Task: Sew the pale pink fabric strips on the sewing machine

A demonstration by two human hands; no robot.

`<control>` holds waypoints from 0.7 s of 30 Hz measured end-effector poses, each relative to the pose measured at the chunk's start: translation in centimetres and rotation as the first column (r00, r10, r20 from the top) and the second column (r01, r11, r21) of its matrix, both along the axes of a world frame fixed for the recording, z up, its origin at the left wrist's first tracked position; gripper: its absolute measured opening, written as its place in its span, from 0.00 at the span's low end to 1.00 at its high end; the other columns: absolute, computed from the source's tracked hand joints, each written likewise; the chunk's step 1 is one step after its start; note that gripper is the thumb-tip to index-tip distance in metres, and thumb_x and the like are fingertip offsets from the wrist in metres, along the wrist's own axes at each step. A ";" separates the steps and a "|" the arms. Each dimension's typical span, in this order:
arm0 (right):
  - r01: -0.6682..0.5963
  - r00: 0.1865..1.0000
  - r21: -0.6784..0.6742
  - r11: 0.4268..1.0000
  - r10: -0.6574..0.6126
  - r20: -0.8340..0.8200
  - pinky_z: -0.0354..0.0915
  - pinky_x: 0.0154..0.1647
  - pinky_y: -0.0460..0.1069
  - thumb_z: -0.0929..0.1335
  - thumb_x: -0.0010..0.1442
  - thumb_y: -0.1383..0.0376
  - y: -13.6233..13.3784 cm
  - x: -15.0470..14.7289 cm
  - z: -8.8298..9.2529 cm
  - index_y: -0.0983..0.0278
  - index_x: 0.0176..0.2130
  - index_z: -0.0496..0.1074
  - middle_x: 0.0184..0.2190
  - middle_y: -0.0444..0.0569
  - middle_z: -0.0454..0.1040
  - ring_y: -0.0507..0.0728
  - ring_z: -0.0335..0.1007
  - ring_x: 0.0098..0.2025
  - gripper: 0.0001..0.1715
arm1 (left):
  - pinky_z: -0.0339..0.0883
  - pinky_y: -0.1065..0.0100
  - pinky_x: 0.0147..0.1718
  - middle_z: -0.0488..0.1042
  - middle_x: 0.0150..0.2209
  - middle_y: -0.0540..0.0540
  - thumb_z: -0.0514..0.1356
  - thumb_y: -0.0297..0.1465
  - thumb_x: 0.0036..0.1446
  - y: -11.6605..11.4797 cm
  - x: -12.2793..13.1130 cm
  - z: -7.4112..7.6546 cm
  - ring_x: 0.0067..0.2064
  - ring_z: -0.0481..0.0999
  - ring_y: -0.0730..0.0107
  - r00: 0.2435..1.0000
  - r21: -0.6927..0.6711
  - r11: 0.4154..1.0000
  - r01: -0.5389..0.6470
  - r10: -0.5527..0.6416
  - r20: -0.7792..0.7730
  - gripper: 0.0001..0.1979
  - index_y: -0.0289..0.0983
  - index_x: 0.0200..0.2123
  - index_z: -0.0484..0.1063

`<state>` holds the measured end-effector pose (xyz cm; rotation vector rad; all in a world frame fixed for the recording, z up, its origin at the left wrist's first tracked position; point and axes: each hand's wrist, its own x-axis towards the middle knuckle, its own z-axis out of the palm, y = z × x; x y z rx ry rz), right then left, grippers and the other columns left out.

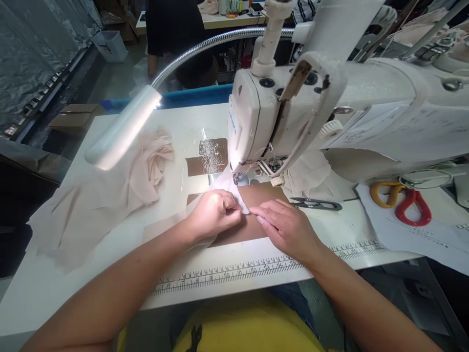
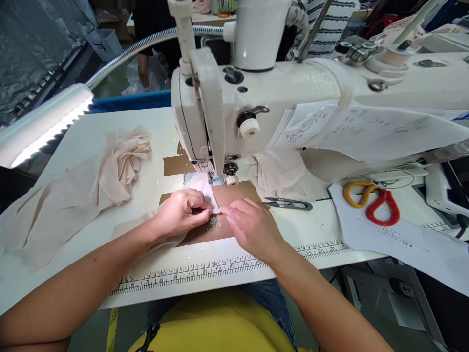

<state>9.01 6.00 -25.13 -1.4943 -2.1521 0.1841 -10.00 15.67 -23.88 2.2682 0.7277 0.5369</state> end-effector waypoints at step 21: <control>-0.032 0.970 0.039 0.999 0.022 0.243 0.52 0.30 0.49 0.60 0.59 0.76 -0.4 -0.6 -0.3 0.67 0.41 0.74 0.27 0.47 0.67 0.54 0.53 0.30 0.17 | 0.66 0.66 0.32 0.73 0.35 0.41 0.48 0.33 0.66 0.8 -1.5 -0.6 0.35 0.70 0.67 0.956 0.461 0.838 0.290 -0.236 -0.172 0.16 0.35 0.44 0.74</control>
